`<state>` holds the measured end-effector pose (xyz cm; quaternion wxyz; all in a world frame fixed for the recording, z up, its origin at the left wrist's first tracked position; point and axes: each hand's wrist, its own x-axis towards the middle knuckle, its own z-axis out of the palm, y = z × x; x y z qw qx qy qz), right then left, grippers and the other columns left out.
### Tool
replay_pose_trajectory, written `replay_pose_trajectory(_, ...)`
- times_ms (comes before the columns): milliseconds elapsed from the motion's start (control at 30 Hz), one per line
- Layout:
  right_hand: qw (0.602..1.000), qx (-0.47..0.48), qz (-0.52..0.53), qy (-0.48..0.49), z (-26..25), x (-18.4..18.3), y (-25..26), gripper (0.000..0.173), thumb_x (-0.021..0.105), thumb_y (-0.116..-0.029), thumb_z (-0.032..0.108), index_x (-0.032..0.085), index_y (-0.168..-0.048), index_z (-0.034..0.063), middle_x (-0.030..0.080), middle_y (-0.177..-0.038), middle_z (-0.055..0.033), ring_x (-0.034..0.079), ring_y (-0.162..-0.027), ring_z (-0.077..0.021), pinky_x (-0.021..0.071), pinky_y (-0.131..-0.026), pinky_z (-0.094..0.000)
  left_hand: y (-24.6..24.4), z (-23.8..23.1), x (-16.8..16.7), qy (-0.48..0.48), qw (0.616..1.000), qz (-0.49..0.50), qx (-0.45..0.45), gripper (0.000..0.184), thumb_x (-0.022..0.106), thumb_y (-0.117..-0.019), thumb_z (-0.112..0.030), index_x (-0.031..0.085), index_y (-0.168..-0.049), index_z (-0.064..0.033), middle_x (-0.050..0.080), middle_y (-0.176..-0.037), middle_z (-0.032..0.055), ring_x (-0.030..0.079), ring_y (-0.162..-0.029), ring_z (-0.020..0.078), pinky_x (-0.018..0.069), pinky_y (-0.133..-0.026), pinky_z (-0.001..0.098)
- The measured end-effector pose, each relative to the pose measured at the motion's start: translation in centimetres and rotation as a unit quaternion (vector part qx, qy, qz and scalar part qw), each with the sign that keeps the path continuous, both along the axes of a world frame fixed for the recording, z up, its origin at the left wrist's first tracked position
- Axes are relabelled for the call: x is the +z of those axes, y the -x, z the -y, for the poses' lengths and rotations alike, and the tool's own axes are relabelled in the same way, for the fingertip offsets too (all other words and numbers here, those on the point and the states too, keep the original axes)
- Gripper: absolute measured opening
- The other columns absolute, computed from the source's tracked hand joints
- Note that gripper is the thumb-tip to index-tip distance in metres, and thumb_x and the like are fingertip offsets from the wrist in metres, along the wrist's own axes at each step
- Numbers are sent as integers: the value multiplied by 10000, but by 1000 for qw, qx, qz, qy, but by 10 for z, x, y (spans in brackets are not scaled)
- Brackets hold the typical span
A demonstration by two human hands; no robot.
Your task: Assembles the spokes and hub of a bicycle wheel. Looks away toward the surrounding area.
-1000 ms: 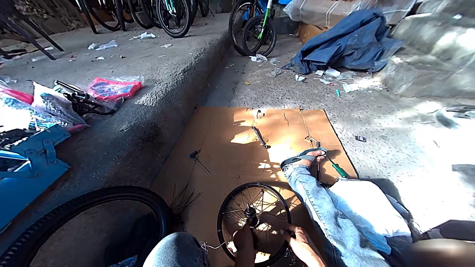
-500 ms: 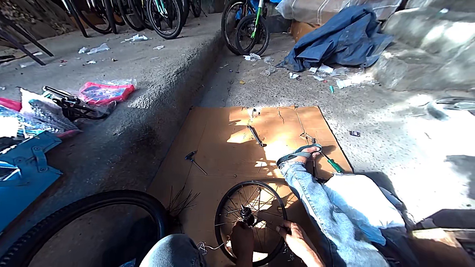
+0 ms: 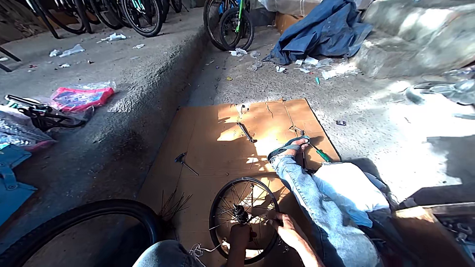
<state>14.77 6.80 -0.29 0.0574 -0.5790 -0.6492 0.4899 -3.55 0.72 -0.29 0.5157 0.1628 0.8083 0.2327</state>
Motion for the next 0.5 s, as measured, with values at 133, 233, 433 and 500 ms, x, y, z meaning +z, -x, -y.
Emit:
replay_pose_trajectory(133,1000,-4,-2,-2,0,-1,0,276,609,-998,314,729,-1124,100,702,-1121,-119,659,-1082,-240,502,-984,-470,-3,8,1,18,999,9,-30,241,638,-982,-180,682,-1126,7,745,-979,143,724,-876,259,583,-787,460)
replay_pose_trajectory(233,1000,1,-7,-2,-1,-2,-1,275,614,-994,326,734,-1111,108,707,-1100,-106,660,-1073,-226,502,-978,-461,-5,13,5,45,998,51,-4,280,668,-945,-145,648,-1182,3,722,-1052,187,706,-971,324,570,-805,533)
replay_pose_trajectory(433,999,-12,-29,-12,-1,0,-1,254,614,-995,299,728,-1091,93,700,-1080,-110,657,-1041,-217,504,-956,-438,-8,19,-9,-1,999,47,-6,187,690,-924,-108,678,-1072,4,706,-891,153,687,-790,257,568,-725,443)
replay_pose_trajectory(500,998,-24,-47,-15,-1,-1,-1,246,623,-993,293,730,-1085,92,698,-1061,-99,654,-1017,-201,505,-944,-420,-14,21,-10,-28,996,75,36,174,694,-929,-85,648,-1065,13,672,-799,128,654,-679,212,562,-643,377)
